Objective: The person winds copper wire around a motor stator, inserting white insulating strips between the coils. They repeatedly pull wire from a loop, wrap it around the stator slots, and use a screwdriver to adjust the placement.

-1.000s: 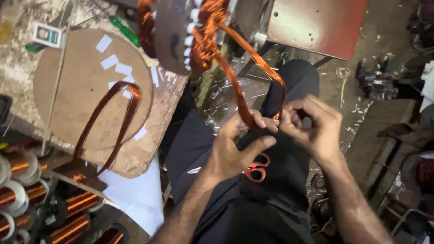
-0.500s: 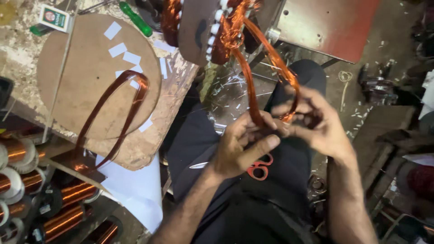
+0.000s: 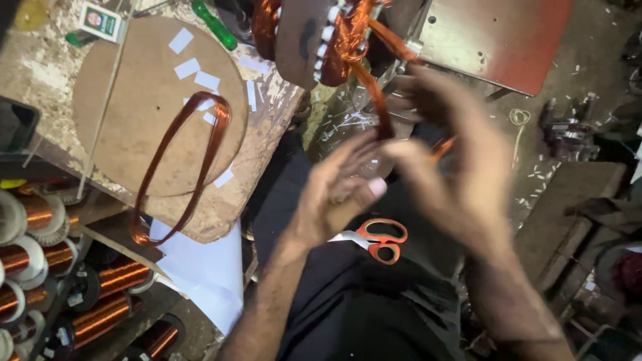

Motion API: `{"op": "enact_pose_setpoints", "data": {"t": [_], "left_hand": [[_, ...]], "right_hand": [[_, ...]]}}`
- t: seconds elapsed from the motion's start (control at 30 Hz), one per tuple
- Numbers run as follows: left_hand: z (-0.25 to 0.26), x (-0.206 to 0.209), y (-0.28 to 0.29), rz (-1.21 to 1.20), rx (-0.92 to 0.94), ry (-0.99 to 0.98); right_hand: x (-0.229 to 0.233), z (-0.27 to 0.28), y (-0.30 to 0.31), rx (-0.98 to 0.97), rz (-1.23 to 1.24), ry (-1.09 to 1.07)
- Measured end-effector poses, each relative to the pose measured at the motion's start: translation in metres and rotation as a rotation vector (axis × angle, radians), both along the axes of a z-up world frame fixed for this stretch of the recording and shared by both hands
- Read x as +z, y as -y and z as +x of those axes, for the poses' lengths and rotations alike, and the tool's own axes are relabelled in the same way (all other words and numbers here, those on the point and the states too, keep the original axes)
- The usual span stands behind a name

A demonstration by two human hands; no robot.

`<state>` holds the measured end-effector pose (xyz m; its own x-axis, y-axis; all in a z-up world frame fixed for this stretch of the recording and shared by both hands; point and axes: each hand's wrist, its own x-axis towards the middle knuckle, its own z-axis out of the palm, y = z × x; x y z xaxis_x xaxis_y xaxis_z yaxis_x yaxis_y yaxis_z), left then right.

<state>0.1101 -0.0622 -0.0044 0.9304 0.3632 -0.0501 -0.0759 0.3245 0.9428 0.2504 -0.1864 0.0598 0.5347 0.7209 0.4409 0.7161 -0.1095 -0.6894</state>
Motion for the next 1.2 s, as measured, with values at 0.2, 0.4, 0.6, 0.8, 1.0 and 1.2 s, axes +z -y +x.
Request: {"op": "enact_pose_setpoints", "data": {"t": [0.2, 0.4, 0.6, 0.8, 1.0, 1.2], "left_hand": [[-0.026, 0.008, -0.032, 0.201, 0.082, -0.243], [-0.035, 0.019, -0.052, 0.261, 0.226, -0.301], [-0.019, 0.035, -0.062, 0.294, 0.195, -0.248], [-0.032, 0.057, -0.094, 0.407, 0.260, -0.305], [-0.020, 0.074, -0.141, 0.689, 0.237, -0.082], [0.024, 0.093, -0.175, 0.677, 0.096, 0.064]], "right_hand": [[-0.023, 0.005, -0.040, -0.002, -0.161, -0.063], [0.002, 0.029, 0.045, 0.237, -0.004, 0.317], [-0.052, 0.016, 0.055, 0.194, 0.567, -1.250], [-0.023, 0.022, 0.063, 0.417, 1.187, -1.888], [0.014, 0.014, -0.016, 0.028, 0.697, -1.023], [0.012, -0.006, -0.062, -0.063, -0.031, 0.261]]}}
